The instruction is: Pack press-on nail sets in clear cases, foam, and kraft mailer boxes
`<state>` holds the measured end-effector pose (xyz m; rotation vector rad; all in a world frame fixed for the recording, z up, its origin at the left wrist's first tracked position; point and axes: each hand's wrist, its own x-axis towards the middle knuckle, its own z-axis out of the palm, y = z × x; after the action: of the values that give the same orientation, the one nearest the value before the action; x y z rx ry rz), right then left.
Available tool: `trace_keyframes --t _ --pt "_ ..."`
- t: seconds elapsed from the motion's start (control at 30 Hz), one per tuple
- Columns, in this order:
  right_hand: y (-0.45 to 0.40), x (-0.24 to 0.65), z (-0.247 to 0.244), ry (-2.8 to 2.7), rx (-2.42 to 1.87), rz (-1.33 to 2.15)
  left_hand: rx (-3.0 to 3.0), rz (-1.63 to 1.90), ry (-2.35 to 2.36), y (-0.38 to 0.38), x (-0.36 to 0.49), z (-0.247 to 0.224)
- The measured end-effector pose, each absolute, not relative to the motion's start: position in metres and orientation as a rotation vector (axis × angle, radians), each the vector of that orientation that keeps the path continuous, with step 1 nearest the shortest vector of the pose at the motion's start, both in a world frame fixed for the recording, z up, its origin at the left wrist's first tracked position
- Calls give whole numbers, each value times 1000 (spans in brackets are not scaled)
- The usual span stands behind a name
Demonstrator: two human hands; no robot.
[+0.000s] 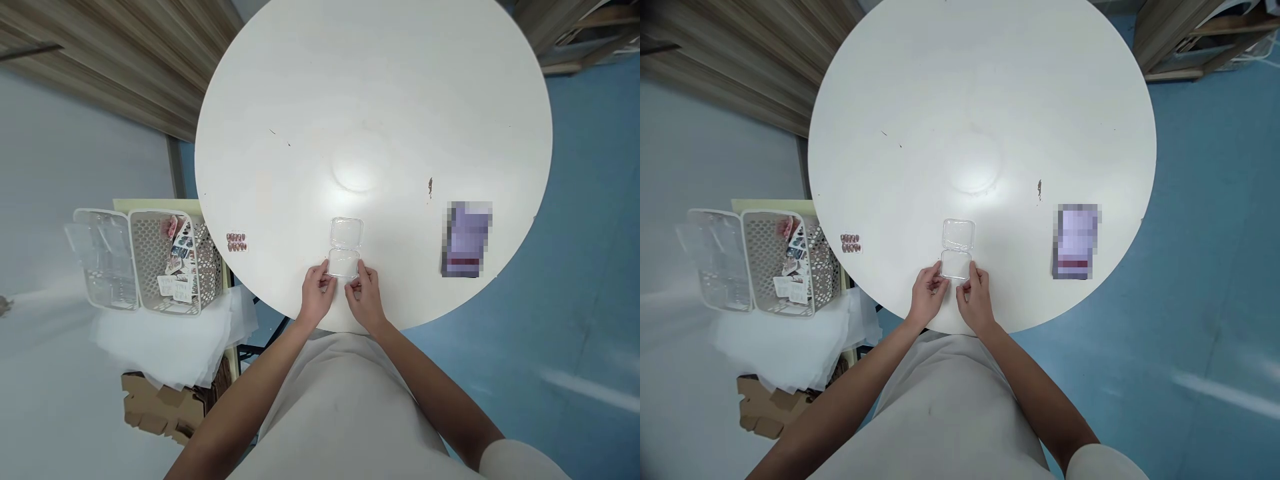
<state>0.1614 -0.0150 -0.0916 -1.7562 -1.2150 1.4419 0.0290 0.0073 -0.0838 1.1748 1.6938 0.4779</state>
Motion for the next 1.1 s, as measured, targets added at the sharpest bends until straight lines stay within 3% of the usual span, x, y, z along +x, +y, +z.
trace_keyframes --t 0.53,0.8,1.1 --pt "-14 160 -100 -1296 -1805 1258 1102 639 1571 -15 17 -92" --pt "-25 151 -93 -1188 -1885 1116 1196 592 1630 -63 -65 -80" --pt "-73 114 -51 -1273 -1768 975 1242 676 1691 -78 -161 -63"
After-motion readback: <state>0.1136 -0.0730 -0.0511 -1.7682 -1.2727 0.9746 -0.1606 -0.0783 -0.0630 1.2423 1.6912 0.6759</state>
